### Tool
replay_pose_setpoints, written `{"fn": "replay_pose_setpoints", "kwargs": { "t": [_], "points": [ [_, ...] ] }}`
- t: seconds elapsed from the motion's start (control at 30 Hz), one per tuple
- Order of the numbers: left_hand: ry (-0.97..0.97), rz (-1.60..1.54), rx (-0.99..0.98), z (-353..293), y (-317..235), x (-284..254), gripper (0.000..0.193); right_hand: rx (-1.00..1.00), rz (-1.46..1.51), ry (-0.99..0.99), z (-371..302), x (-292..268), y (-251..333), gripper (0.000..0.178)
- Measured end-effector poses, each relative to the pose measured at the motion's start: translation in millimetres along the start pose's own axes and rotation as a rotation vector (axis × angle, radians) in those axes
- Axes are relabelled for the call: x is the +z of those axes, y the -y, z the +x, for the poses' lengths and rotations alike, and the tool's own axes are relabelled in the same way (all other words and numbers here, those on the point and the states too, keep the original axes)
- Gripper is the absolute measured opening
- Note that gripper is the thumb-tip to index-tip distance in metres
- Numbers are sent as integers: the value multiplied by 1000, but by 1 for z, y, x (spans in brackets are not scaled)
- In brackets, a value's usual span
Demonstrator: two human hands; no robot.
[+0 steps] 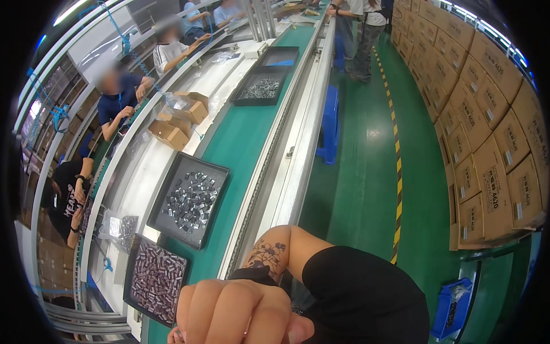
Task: Manually sort and arrange small electronic components from a bag into component trays on an assembly line.
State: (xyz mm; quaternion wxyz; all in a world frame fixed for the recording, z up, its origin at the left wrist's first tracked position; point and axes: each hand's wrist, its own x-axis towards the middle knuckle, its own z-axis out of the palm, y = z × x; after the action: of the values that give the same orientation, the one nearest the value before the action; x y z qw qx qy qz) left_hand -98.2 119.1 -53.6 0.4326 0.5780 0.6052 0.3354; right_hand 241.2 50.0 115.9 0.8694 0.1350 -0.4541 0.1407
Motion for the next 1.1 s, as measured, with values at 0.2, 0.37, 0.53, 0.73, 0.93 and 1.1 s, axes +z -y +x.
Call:
{"fn": "replay_pose_setpoints", "kwargs": {
  "t": [0.2, 0.37, 0.53, 0.73, 0.93, 1.1],
  "points": [
    [355, 254, 807, 41, 48, -22, 26, 4, 19, -30, -13, -1, -4, 36],
    [12, -31, -41, 0, 0, 0, 25, 8, 16, -61, -16, 3, -4, 38],
    [6, -13, -30, -2, -5, 1, 26, -214, 66, -107, -6, 20, -23, 40],
    [-11, -29, -56, -1, -2, 2, 27, -38, -62, -111, -5, 14, -10, 40],
    [1, -6, -34, 0, -1, 1, 26, -233, -66, -112, -2, 22, -24, 40],
    [102, -147, 6, 6, 17, -8, 27, -59, -96, -62, -6, 14, -16, 40]
  ]
}}
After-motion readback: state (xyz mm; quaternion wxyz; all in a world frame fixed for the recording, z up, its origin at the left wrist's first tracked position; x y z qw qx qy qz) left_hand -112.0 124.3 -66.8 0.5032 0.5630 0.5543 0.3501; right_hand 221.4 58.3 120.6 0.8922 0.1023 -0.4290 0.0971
